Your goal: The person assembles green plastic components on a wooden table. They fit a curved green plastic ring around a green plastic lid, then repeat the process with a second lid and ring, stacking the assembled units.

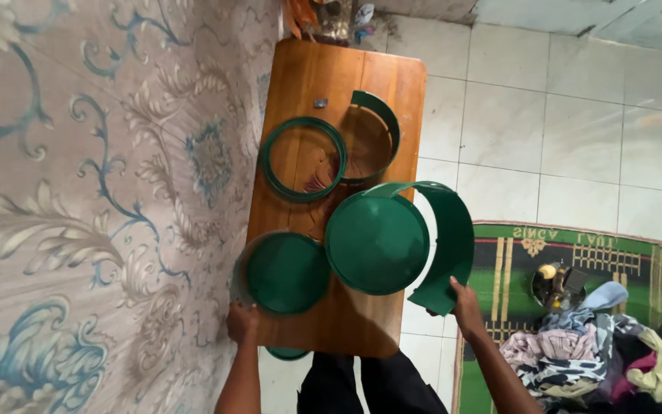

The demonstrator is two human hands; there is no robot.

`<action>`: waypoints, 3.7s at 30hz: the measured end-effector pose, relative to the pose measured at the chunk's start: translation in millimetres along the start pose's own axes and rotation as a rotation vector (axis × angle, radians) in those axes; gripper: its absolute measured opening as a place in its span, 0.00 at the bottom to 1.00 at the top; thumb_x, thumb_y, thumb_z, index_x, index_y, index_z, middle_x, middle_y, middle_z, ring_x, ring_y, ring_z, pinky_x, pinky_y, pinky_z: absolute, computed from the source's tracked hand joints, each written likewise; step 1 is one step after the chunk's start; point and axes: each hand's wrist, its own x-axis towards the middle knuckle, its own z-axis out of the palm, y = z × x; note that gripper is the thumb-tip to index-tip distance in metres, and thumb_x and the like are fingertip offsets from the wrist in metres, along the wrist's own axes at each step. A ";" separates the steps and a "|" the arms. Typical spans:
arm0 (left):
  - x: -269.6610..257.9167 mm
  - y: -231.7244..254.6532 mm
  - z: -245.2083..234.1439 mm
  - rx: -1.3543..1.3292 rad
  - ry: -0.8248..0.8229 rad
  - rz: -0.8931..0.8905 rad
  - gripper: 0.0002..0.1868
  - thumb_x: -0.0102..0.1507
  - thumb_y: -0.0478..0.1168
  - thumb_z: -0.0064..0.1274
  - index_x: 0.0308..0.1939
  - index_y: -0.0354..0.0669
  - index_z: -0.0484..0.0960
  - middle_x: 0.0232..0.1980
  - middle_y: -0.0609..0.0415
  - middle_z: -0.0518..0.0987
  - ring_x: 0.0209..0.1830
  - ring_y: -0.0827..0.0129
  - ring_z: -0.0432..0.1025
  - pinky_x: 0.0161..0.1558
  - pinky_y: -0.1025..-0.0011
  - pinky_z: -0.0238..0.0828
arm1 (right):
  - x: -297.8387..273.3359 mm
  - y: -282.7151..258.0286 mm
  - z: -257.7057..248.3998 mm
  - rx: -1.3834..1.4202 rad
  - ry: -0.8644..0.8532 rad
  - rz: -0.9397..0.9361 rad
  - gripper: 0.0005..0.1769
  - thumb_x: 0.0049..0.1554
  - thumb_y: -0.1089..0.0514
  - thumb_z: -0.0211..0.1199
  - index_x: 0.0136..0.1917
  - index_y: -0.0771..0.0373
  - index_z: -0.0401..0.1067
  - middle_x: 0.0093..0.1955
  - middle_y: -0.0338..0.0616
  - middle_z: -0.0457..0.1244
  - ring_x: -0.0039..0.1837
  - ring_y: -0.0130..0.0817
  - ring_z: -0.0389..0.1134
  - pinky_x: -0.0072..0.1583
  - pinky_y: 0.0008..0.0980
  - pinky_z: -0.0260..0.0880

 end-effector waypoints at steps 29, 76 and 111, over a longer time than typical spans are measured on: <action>-15.8 47.6 135.3 -0.073 -0.021 0.094 0.38 0.55 0.55 0.70 0.58 0.31 0.76 0.59 0.33 0.78 0.58 0.40 0.73 0.56 0.50 0.71 | 9.3 4.9 36.6 -0.240 0.201 -0.200 0.18 0.65 0.51 0.56 0.43 0.70 0.68 0.35 0.44 0.60 0.38 0.34 0.60 0.43 0.36 0.60; -107.7 26.4 -188.8 -1.022 -0.435 0.393 0.20 0.67 0.40 0.50 0.59 0.32 0.74 0.47 0.47 0.83 0.41 0.64 0.79 0.42 0.63 0.78 | -66.0 -83.8 -24.8 -0.133 0.051 -0.316 0.24 0.64 0.48 0.56 0.53 0.74 0.74 0.42 0.49 0.67 0.44 0.35 0.65 0.48 0.34 0.65; -262.6 206.2 -260.0 -0.743 -0.504 0.405 0.36 0.69 0.63 0.38 0.73 0.45 0.69 0.67 0.40 0.75 0.66 0.51 0.67 0.63 0.60 0.62 | -284.8 -259.4 -15.3 -0.549 0.062 -0.718 0.21 0.58 0.60 0.52 0.64 0.65 0.68 0.38 0.57 0.68 0.38 0.42 0.69 0.46 0.39 0.69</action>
